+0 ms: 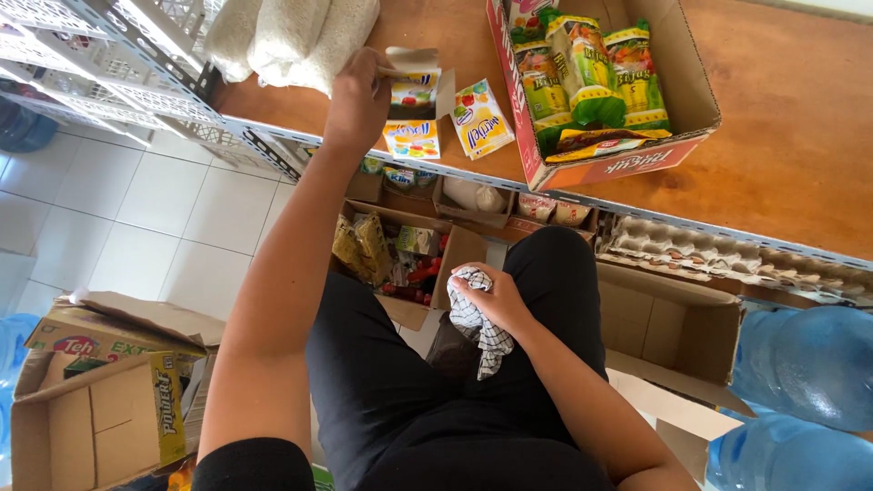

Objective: The person wipes grocery packets clean with a cloth, then places them into boxes, and wipes the boxes clean before placing them on a shelf.

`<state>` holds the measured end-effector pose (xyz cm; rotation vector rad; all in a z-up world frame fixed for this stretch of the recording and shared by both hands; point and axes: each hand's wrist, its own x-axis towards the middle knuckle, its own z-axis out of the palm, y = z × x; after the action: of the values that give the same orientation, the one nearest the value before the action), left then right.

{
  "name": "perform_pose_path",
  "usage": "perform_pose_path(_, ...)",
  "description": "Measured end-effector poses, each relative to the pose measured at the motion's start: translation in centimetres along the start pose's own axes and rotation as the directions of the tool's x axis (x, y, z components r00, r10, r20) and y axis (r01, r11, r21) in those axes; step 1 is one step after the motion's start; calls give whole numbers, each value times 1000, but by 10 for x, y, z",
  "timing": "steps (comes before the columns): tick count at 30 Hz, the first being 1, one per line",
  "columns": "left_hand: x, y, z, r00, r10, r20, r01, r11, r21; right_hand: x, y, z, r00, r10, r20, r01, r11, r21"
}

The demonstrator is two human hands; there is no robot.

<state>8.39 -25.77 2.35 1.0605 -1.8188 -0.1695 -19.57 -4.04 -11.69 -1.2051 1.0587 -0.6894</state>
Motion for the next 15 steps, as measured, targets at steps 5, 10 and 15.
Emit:
perform_pose_path(5, -5, -18, 10, 985, -123, 117, 66, 913, 402, 0, 2, -1, 1000, 7, -4, -7, 1000, 21)
perform_pose_path(10, -2, -12, 15, 950, -254, 182, 107, 812, 574, 3, 0, 0, 999, 46, 20, -47, 999, 8)
perform_pose_path(15, 13, 1, 20, 916, -302, 262, 61, 754, 654, 4, 4, 1, 999, 42, 23, -42, 999, 9)
